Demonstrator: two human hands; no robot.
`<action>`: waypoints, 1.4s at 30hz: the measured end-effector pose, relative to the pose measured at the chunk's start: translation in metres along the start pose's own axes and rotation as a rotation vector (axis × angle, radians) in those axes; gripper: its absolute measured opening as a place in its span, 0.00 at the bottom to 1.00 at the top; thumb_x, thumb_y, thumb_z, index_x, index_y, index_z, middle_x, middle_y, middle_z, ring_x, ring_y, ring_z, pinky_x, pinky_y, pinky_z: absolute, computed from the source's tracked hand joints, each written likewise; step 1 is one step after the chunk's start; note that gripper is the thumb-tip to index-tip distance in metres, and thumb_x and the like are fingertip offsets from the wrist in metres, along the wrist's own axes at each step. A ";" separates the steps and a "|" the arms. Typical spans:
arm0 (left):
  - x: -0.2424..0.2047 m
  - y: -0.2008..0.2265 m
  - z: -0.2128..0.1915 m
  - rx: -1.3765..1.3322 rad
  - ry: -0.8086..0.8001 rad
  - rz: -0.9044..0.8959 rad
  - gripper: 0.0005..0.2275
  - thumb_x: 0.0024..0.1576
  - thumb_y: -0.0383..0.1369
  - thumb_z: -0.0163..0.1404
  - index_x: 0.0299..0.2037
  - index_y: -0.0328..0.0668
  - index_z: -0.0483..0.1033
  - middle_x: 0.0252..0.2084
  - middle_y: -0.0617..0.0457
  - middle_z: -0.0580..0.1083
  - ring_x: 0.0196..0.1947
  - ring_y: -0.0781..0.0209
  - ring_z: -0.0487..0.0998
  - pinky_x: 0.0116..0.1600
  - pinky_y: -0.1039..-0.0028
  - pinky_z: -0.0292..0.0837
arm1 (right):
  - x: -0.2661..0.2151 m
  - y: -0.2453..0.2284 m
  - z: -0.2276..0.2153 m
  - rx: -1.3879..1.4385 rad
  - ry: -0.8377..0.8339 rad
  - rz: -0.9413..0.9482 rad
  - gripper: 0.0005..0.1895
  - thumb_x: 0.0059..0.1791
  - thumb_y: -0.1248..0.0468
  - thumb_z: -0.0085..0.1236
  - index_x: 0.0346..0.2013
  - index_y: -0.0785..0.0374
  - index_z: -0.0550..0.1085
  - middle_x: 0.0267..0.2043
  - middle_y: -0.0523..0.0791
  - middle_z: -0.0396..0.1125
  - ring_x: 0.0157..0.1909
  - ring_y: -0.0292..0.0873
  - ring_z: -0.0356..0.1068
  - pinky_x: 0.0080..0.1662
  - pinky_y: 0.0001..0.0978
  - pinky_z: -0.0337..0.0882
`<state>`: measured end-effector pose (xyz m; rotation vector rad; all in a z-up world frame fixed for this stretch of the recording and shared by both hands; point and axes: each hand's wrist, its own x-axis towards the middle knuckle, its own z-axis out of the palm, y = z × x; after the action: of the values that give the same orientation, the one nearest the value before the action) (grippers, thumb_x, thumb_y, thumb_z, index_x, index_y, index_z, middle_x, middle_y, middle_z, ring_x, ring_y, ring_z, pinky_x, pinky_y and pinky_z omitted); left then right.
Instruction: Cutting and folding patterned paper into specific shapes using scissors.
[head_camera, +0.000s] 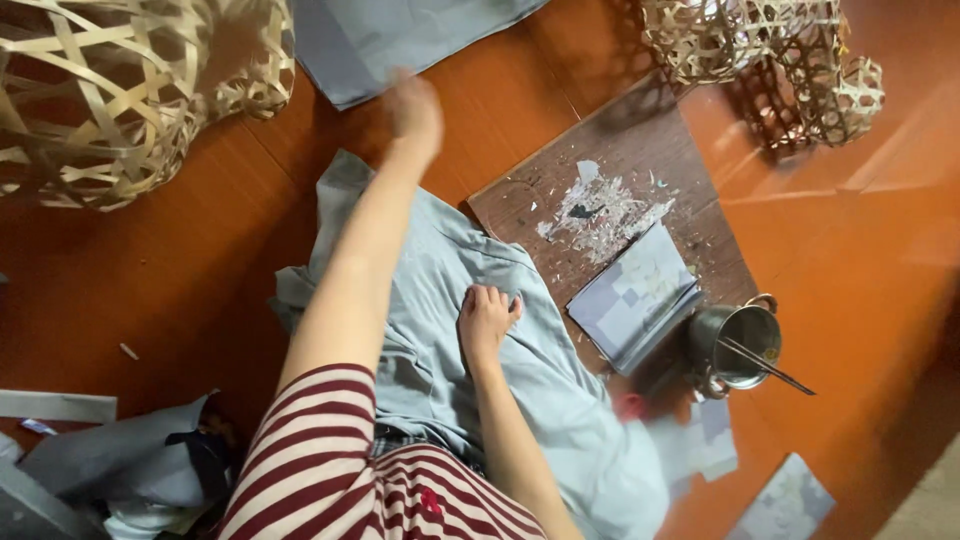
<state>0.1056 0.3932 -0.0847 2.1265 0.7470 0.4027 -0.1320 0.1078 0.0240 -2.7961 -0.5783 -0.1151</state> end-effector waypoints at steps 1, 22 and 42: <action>0.013 -0.025 0.011 -0.712 0.270 -0.384 0.22 0.67 0.41 0.42 0.68 0.38 0.60 0.75 0.31 0.47 0.73 0.35 0.50 0.74 0.44 0.47 | 0.002 0.000 0.002 0.007 0.018 0.017 0.04 0.51 0.63 0.54 0.35 0.55 0.77 0.38 0.43 0.71 0.45 0.47 0.68 0.64 0.58 0.53; 0.002 -0.009 -0.057 0.790 -0.156 -0.239 0.19 0.59 0.26 0.43 0.60 0.32 0.73 0.70 0.38 0.59 0.74 0.41 0.48 0.77 0.42 0.39 | 0.003 -0.003 -0.001 -0.009 0.012 0.024 0.03 0.50 0.64 0.55 0.35 0.56 0.77 0.36 0.43 0.70 0.43 0.47 0.68 0.64 0.55 0.53; -0.155 0.194 -0.077 -0.869 -0.644 0.019 0.30 0.51 0.15 0.54 0.66 0.42 0.67 0.39 0.49 0.78 0.35 0.65 0.76 0.38 0.75 0.74 | 0.016 0.078 0.001 1.289 0.274 0.625 0.09 0.56 0.59 0.55 0.43 0.63 0.75 0.37 0.36 0.67 0.40 0.33 0.62 0.42 0.26 0.63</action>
<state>0.0179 0.2473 0.1122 1.3030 0.1162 0.0096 -0.0864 0.0457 0.0051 -1.5327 0.2689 0.0162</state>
